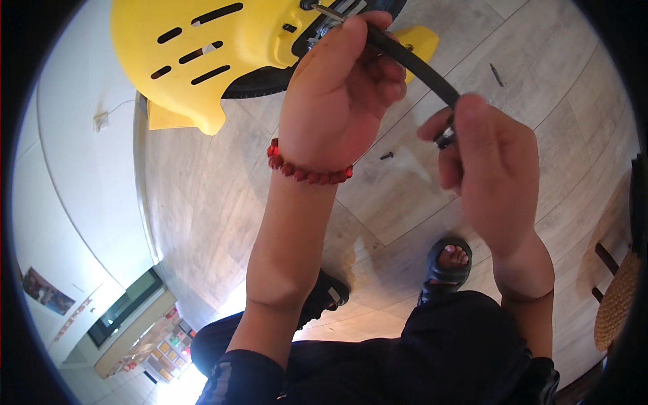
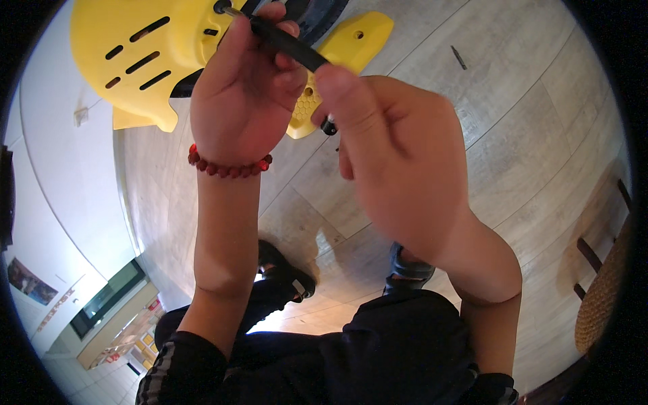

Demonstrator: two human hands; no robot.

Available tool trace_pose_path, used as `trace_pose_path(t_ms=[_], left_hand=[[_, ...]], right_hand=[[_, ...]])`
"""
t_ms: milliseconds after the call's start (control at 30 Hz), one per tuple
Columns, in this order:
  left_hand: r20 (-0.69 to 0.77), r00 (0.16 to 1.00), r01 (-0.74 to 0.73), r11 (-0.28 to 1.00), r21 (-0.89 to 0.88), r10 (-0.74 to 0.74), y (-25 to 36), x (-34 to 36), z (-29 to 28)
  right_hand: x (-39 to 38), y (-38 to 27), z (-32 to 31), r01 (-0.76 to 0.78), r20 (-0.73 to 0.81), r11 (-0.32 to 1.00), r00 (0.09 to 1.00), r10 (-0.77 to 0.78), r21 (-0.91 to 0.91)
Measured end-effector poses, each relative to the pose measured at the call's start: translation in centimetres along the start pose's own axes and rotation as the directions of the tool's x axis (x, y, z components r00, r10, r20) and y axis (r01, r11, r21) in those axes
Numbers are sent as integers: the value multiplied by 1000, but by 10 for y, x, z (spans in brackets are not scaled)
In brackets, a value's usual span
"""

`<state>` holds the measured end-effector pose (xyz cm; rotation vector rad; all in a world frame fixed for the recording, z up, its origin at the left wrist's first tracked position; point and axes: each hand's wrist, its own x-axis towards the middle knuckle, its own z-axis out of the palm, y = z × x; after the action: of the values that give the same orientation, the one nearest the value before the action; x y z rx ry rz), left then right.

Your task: Removing screws from a yellow scooter's plastic fairing using a screwdriver.

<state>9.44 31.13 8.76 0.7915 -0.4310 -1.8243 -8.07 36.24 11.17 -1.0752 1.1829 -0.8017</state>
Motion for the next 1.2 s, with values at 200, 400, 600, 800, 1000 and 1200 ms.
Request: trace_pose_path(t_ms=[200, 400, 600, 800, 1000, 1200], left_hand=[[237, 971, 17, 1000, 26, -23, 5, 4, -18], [85, 996, -31, 998, 53, 26, -2, -1, -22], [68, 997, 20, 999, 30, -22, 7, 2, -1], [-31, 999, -19, 992, 122, 23, 7, -1, 6], [-24, 999, 25, 995, 101, -23, 1, 6, -7], [-34, 999, 33, 999, 23, -32, 6, -1, -8]], right_hand=[[7, -2, 5, 96, -94, 993, 992, -89, 67], [2, 13, 6, 550, 53, 587, 755, -654, -595], [0, 4, 15, 152, -44, 982, 988, -149, 109], [7, 16, 8, 41, 74, 926, 994, -74, 376], [3, 11, 8, 451, 48, 740, 867, -496, -499], [5, 0, 3, -360, 268, 821, 927, 262, 443]])
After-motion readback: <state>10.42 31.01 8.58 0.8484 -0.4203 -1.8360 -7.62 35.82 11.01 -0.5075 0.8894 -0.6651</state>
